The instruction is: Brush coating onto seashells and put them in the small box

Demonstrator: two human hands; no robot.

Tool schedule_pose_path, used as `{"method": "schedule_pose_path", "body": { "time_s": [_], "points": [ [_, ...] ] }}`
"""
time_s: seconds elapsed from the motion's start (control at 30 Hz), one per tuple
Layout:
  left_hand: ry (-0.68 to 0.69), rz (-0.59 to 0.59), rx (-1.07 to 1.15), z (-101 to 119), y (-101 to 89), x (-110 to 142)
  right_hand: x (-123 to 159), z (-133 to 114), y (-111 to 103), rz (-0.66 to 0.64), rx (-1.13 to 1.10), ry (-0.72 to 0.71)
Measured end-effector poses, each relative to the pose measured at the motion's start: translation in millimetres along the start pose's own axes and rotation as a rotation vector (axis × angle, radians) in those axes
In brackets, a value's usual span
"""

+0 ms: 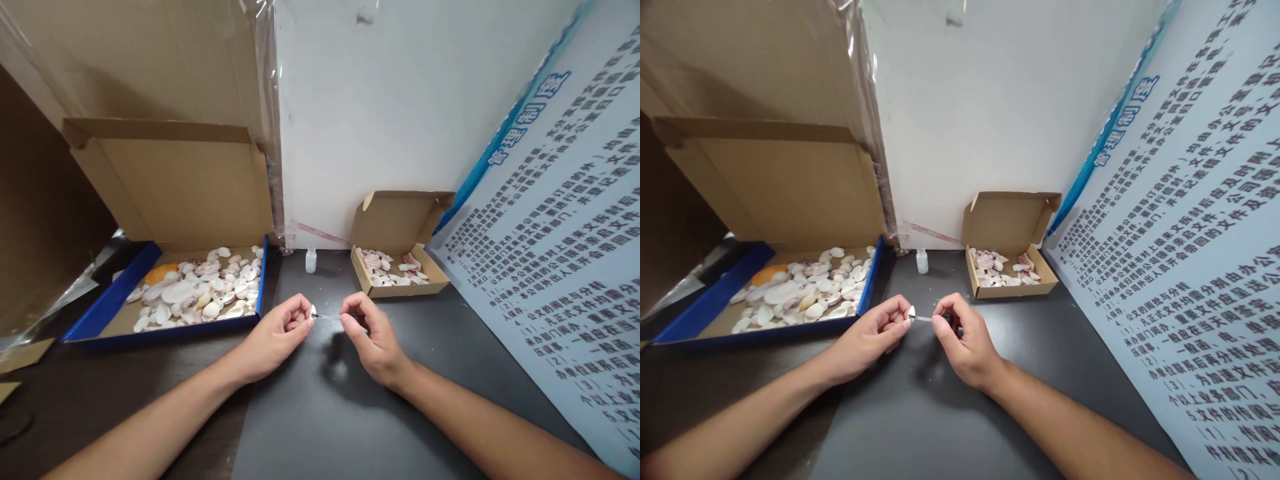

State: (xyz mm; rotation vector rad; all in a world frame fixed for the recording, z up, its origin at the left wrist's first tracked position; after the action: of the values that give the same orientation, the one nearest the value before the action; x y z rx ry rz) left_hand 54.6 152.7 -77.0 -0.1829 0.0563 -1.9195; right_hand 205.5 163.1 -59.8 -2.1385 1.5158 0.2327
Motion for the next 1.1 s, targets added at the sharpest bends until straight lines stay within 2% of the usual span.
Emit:
{"method": "schedule_pose_path", "body": {
  "time_s": [0.17,0.33,0.5,0.67,0.87,1.1],
  "points": [
    [0.009,0.002,-0.019,0.4,-0.2,0.9,0.3,-2.4,-4.8,0.063,0.044,0.012],
    [0.016,-0.001,-0.03,-0.1,-0.5,0.3,0.4,-0.7,0.5,-0.01,0.011,0.016],
    [0.016,0.025,-0.031,1.5,-1.5,-1.2,-1.3,4.5,-3.2,0.058,0.056,0.076],
    [0.017,0.039,-0.029,3.1,-2.9,0.4,-1.8,4.5,-3.4,0.075,0.064,0.086],
    [-0.025,-0.011,0.089,0.9,-0.7,3.6,-2.2,10.0,-4.2,0.101,-0.053,0.126],
    [-0.025,0.019,0.118,1.9,-1.9,2.2,-2.4,9.5,-3.3,0.089,-0.086,0.132]
  ]
}}
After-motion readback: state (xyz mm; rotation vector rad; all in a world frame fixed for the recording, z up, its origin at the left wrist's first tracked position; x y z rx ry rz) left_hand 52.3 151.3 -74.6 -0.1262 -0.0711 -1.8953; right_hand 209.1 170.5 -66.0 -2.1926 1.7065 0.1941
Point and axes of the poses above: each hand's wrist, its own x-axis away from the middle knuckle, its own y-axis out of the palm, z = x × y, the point moved 7 cm from there along -x, towards the middle knuckle, and after that the axes turned 2 degrees about -y, right-handed, at the moved point
